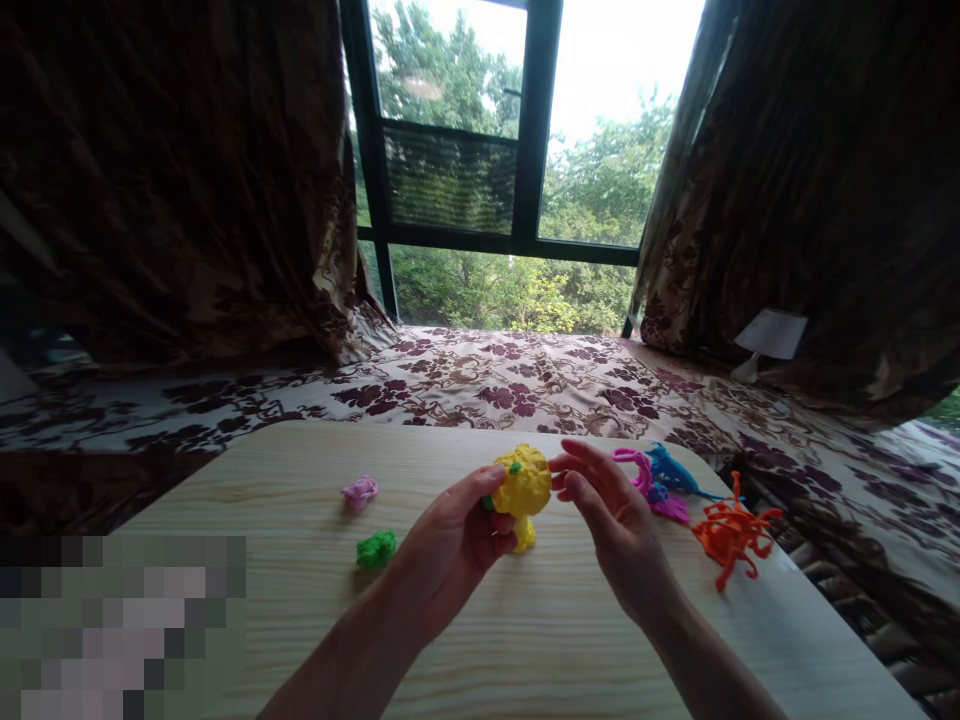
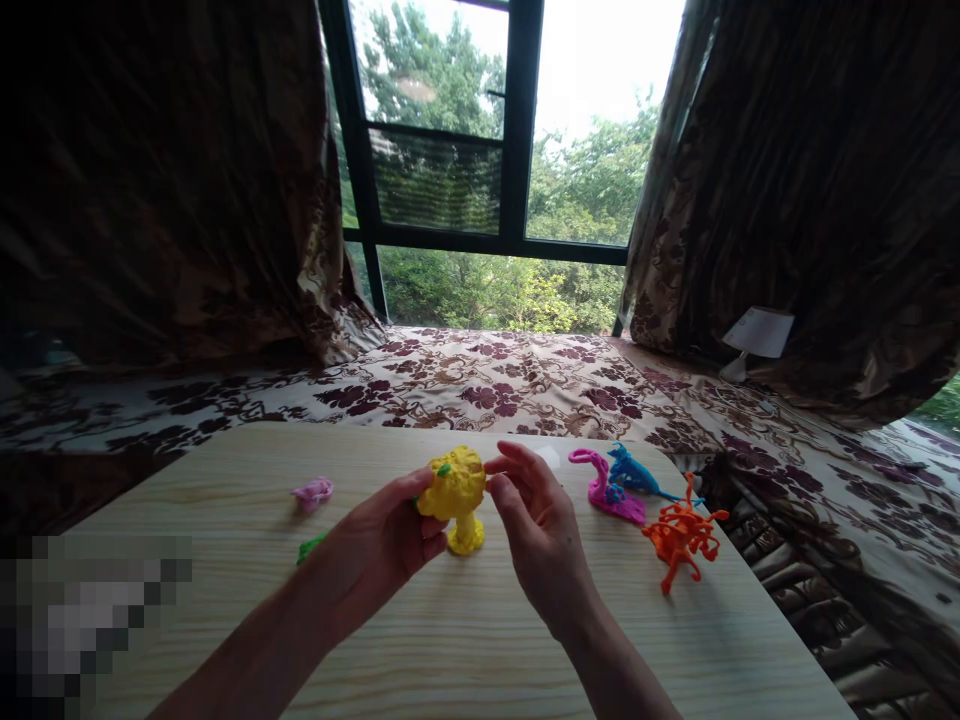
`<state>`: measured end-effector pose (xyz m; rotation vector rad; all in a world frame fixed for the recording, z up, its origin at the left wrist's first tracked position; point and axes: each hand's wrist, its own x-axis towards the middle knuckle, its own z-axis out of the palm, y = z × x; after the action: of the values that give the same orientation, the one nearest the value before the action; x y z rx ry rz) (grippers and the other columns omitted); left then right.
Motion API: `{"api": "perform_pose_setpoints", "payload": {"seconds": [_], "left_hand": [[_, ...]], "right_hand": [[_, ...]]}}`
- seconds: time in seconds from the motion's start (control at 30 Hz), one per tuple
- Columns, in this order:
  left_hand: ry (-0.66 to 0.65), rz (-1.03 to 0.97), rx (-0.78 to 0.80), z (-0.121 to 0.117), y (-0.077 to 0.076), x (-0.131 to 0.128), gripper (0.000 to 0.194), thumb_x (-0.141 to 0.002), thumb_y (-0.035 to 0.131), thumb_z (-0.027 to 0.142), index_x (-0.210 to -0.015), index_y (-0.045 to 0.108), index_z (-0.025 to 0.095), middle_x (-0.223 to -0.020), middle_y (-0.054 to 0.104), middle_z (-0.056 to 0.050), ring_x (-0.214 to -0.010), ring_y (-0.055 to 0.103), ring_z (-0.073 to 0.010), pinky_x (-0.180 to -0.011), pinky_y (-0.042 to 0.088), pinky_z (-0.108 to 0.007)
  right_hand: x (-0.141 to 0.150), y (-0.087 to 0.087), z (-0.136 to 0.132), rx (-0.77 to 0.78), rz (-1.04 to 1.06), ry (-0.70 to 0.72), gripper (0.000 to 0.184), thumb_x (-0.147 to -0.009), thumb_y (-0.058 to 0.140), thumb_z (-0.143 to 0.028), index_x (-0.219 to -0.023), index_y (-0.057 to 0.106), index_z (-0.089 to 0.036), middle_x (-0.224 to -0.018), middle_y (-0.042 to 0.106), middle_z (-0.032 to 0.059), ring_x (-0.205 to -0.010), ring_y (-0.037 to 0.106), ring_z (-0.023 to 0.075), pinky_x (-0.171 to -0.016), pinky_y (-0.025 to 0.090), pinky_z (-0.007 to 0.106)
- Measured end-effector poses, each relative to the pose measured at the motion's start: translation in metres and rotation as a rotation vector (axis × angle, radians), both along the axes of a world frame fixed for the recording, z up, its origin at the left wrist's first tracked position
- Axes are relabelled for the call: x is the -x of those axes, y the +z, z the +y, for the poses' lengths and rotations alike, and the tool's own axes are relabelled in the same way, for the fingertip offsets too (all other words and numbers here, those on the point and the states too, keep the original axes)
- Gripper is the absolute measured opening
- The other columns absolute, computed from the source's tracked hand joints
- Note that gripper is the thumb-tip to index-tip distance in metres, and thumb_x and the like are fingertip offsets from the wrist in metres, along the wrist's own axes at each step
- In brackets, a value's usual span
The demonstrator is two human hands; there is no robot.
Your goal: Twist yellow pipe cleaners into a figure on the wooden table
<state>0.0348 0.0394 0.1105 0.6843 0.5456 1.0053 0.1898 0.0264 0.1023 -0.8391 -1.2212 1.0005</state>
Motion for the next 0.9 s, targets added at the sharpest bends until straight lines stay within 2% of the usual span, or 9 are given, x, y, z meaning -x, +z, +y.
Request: {"api": "perform_pose_setpoints", "payload": {"seconds": [0.13,0.3,0.43,0.5,0.57,0.67,0.73,0.8,0.9], "left_hand": [[-0.02,0.006,-0.003,0.0,0.001,0.001,0.021,-0.08,0.054,0.024,-0.098,0.059,0.014,-0.091,0.055,-0.004,-0.064,0.047,-0.005,-0.059,0.045,-0.018],[-0.072,0.06,-0.008,-0.001,0.0,0.0,0.023,-0.08,0.052,0.027,-0.097,0.059,0.012,-0.085,0.054,-0.004,-0.059,0.045,-0.0046,-0.057,0.044,-0.018],[0.022,0.131,0.06,0.005,-0.001,0.003,0.025,-0.078,0.048,0.018,-0.099,0.059,0.01,-0.081,0.053,-0.004,-0.062,0.048,-0.0067,-0.058,0.044,-0.019],[0.078,0.181,0.031,0.008,-0.001,0.003,0.029,-0.074,0.045,0.007,-0.098,0.06,0.009,-0.084,0.054,-0.005,-0.064,0.049,-0.007,-0.06,0.044,-0.019],[0.105,0.219,-0.026,0.009,-0.002,0.003,0.033,-0.071,0.044,0.002,-0.098,0.061,0.009,-0.085,0.055,-0.005,-0.064,0.051,-0.007,-0.062,0.045,-0.018],[0.094,0.275,-0.069,0.008,-0.003,0.002,0.029,-0.073,0.051,0.008,-0.101,0.059,0.012,-0.082,0.059,-0.004,-0.064,0.052,-0.0076,-0.065,0.046,-0.02],[0.095,0.32,-0.082,0.008,-0.005,0.0,0.027,-0.074,0.057,0.015,-0.101,0.058,0.014,-0.081,0.062,-0.005,-0.062,0.053,-0.008,-0.062,0.046,-0.021],[0.119,0.359,-0.1,0.008,-0.006,0.0,0.024,-0.072,0.061,0.018,-0.095,0.058,0.014,-0.082,0.064,-0.006,-0.061,0.053,-0.008,-0.061,0.045,-0.021],[0.118,0.385,-0.128,0.007,-0.007,0.0,0.019,-0.069,0.065,0.02,-0.086,0.061,0.013,-0.078,0.065,-0.005,-0.062,0.054,-0.0082,-0.065,0.045,-0.021]], "right_hand": [[0.002,-0.002,0.0,0.04,0.05,0.075,0.034,-0.078,0.06,-0.024,-0.111,0.051,-0.024,-0.096,0.058,0.0014,-0.083,0.056,0.0126,-0.069,0.046,0.023],[-0.001,-0.001,0.001,0.126,0.155,0.202,0.04,-0.077,0.062,-0.02,-0.114,0.049,-0.025,-0.094,0.061,0.0015,-0.081,0.057,0.0129,-0.067,0.045,0.022],[-0.026,-0.005,0.014,0.137,0.136,0.106,0.042,-0.078,0.06,-0.024,-0.118,0.046,-0.026,-0.096,0.063,0.0019,-0.084,0.058,0.0148,-0.071,0.045,0.026],[-0.041,-0.014,0.023,0.187,0.027,0.038,0.043,-0.078,0.059,-0.026,-0.119,0.045,-0.025,-0.096,0.064,0.0029,-0.084,0.059,0.0161,-0.07,0.046,0.027],[-0.053,-0.028,0.03,0.269,-0.208,0.004,0.042,-0.078,0.056,-0.027,-0.118,0.046,-0.021,-0.092,0.066,0.0049,-0.08,0.061,0.0172,-0.066,0.047,0.027],[-0.062,-0.049,0.037,0.311,-0.546,-0.041,0.034,-0.078,0.052,-0.027,-0.109,0.055,-0.015,-0.087,0.068,0.0076,-0.074,0.063,0.0192,-0.061,0.049,0.029],[-0.064,-0.057,0.038,0.278,-0.639,-0.098,0.029,-0.076,0.054,-0.026,-0.1,0.061,-0.013,-0.087,0.067,0.0091,-0.077,0.063,0.0214,-0.066,0.049,0.032],[-0.066,-0.057,0.038,0.229,-0.689,-0.175,0.026,-0.073,0.056,-0.023,-0.096,0.064,-0.013,-0.093,0.065,0.0109,-0.085,0.06,0.0242,-0.077,0.045,0.037],[-0.064,-0.04,0.031,0.127,-0.757,-0.306,0.025,-0.074,0.054,-0.019,-0.096,0.064,-0.014,-0.103,0.06,0.0113,-0.1,0.052,0.0258,-0.09,0.035,0.041]]}}
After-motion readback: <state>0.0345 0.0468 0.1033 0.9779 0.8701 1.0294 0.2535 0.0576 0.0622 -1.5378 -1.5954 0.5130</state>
